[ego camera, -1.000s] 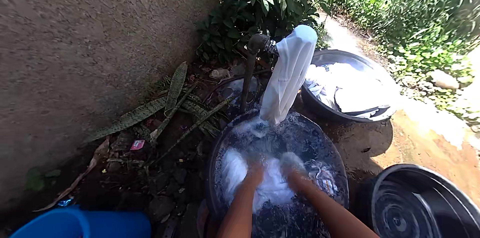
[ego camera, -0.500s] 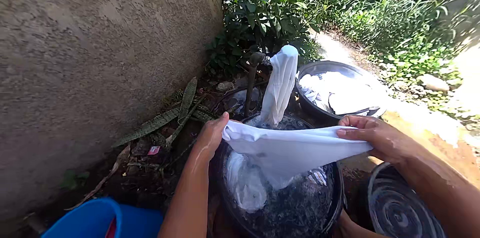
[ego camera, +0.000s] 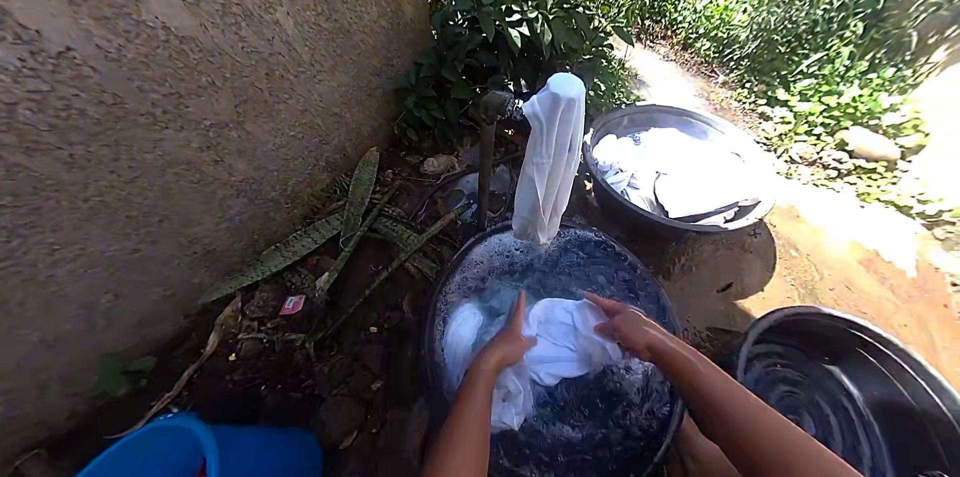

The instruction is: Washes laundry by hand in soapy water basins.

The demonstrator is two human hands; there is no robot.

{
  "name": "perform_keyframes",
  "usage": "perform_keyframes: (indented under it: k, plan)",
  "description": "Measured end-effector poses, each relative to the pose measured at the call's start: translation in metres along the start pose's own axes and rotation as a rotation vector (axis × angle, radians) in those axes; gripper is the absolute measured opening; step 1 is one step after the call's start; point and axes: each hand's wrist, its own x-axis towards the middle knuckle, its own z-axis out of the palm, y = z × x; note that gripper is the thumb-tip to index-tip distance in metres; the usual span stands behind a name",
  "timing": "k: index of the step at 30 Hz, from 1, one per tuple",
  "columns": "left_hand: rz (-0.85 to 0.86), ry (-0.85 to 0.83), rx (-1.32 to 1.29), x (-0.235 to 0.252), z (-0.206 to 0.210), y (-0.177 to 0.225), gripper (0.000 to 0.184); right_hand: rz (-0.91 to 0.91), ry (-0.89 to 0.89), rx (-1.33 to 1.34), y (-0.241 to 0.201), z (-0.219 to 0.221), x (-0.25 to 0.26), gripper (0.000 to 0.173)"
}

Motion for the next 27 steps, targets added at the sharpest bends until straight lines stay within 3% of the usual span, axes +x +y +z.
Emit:
perform_keyframes:
  k: [2, 4, 7, 9, 10, 12, 14, 16, 19, 20, 23, 25, 27]
  plan:
    - [-0.084, 0.035, 0.108, 0.011, 0.032, -0.019, 0.120, 0.037, 0.000, -0.143, 0.023, 0.024, 0.020, 0.080]
    - [-0.154, 0.156, 0.262, 0.019, 0.054, -0.029, 0.121, -0.077, 0.036, -0.231, 0.049, 0.045, 0.037, 0.082]
    - [-0.244, 0.268, 0.639, 0.032, 0.071, -0.030, 0.105, -0.071, 0.104, -0.412, 0.067, 0.075, 0.048, 0.082]
    - [-0.246, 0.200, 0.782, 0.032, 0.070, -0.031, 0.083, 0.025, -0.005, -0.499, 0.071, 0.086, 0.041, 0.072]
    - [-0.234, 0.133, 0.784, 0.027, 0.064, -0.028, 0.076, 0.083, -0.103, -0.560, 0.073, 0.087, 0.040, 0.059]
    - [-0.267, -0.066, 0.707, 0.016, 0.047, -0.008, 0.066, 0.103, -0.257, -0.666, 0.074, 0.079, 0.048, 0.049]
    - [-0.276, -0.170, 0.618, 0.010, 0.035, 0.014, 0.070, 0.036, -0.182, -0.551, 0.043, 0.063, 0.038, 0.050]
    - [-0.201, -0.187, 0.491, 0.000, 0.035, 0.024, 0.090, -0.069, -0.083, -0.232, 0.000, 0.041, 0.006, 0.057]
    - [-0.067, -0.072, 0.215, -0.006, 0.049, 0.001, 0.110, -0.331, -0.035, 0.267, -0.047, 0.004, -0.072, 0.069]
    - [-0.052, -0.006, 0.135, -0.009, 0.052, -0.009, 0.102, -0.433, 0.005, 0.411, -0.053, -0.007, -0.099, 0.069]
    - [-0.056, 0.168, -0.120, -0.023, 0.044, -0.011, 0.040, -0.641, 0.149, 0.657, -0.039, -0.034, -0.151, 0.074]
    - [-0.022, 0.293, -0.546, -0.042, 0.038, 0.012, 0.034, -0.606, 0.285, 0.549, -0.014, -0.046, -0.156, 0.075]
    - [0.015, 0.346, -0.855, -0.062, 0.035, 0.047, 0.027, -0.416, 0.386, 0.157, 0.006, -0.047, -0.143, 0.069]
